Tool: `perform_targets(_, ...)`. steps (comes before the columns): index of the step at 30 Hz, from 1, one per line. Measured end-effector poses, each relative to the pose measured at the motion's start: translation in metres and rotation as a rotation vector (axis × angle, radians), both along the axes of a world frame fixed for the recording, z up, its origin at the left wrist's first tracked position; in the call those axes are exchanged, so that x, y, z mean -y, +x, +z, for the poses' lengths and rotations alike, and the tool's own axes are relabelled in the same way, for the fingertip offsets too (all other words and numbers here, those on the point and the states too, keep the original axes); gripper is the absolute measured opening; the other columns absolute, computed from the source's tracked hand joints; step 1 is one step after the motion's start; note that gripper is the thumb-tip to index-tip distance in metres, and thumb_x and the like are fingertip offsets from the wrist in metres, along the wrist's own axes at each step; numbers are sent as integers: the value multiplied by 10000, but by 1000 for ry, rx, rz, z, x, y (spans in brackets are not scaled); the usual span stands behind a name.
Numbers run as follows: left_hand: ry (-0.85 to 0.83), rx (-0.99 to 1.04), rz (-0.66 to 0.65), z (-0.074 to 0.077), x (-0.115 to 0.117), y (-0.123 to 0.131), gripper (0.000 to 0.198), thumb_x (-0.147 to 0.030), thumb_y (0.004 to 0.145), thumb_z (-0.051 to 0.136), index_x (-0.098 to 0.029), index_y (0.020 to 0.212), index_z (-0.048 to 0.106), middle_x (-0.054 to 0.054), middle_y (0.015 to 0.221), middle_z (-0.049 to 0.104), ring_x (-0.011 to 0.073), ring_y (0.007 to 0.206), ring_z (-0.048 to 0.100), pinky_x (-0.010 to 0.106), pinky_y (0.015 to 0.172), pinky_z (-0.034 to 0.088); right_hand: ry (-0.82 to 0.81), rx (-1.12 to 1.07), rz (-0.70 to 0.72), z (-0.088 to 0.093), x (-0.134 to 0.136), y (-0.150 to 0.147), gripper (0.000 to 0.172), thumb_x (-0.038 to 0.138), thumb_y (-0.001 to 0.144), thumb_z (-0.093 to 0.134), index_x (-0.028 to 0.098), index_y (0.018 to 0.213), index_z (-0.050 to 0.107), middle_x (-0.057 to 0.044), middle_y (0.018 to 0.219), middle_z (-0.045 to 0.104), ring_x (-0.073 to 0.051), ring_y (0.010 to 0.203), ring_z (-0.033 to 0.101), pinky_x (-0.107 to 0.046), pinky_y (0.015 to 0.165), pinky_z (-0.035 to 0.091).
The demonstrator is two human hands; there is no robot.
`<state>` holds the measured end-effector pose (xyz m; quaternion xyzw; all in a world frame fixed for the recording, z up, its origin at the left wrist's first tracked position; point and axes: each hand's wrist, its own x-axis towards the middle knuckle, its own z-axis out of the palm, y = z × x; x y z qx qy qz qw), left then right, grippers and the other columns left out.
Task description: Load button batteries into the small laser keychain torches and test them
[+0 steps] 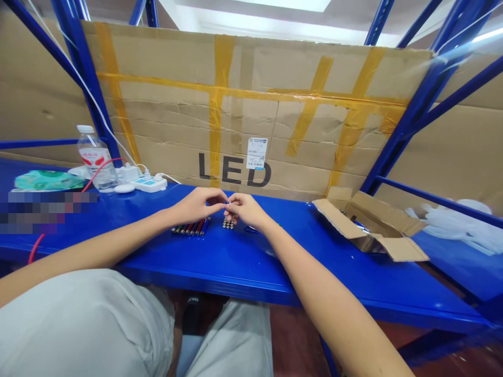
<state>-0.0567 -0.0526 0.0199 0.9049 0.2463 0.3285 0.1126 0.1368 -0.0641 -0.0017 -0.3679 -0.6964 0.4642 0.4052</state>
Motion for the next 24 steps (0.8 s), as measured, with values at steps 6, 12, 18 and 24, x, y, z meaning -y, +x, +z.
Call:
perform_targets(6,-51,30,1,-13,0,-1,113,-268,852,581,-181,900,635,6,807,692,136,733,621,245,674,471,-8,-38,-9,-3,-1,0,239,292,741,756,154,754,561,-26,646,672,-91,490,561,-200,419,438)
perform_targets(12,-154,148,39,-21,2,-7,121,-292,842,583,-176,869,603,4,799,669,126,686,603,248,651,482,-34,-60,-9,-2,-1,-5,268,279,743,766,162,851,551,-5,633,672,-100,477,575,-209,416,473)
perform_targets(18,-214,276,52,-25,-3,-11,124,-257,808,599,-174,899,585,-4,772,632,114,612,570,246,584,476,43,-177,-30,-3,-1,-4,294,300,741,763,180,881,535,2,660,683,-119,507,612,-237,462,520)
perform_targets(24,-280,357,56,-26,-3,-9,117,-267,800,611,-173,864,586,-7,710,619,140,618,603,265,581,493,98,-117,-38,0,2,-4,209,279,755,722,170,858,576,4,634,648,-121,482,586,-249,436,519)
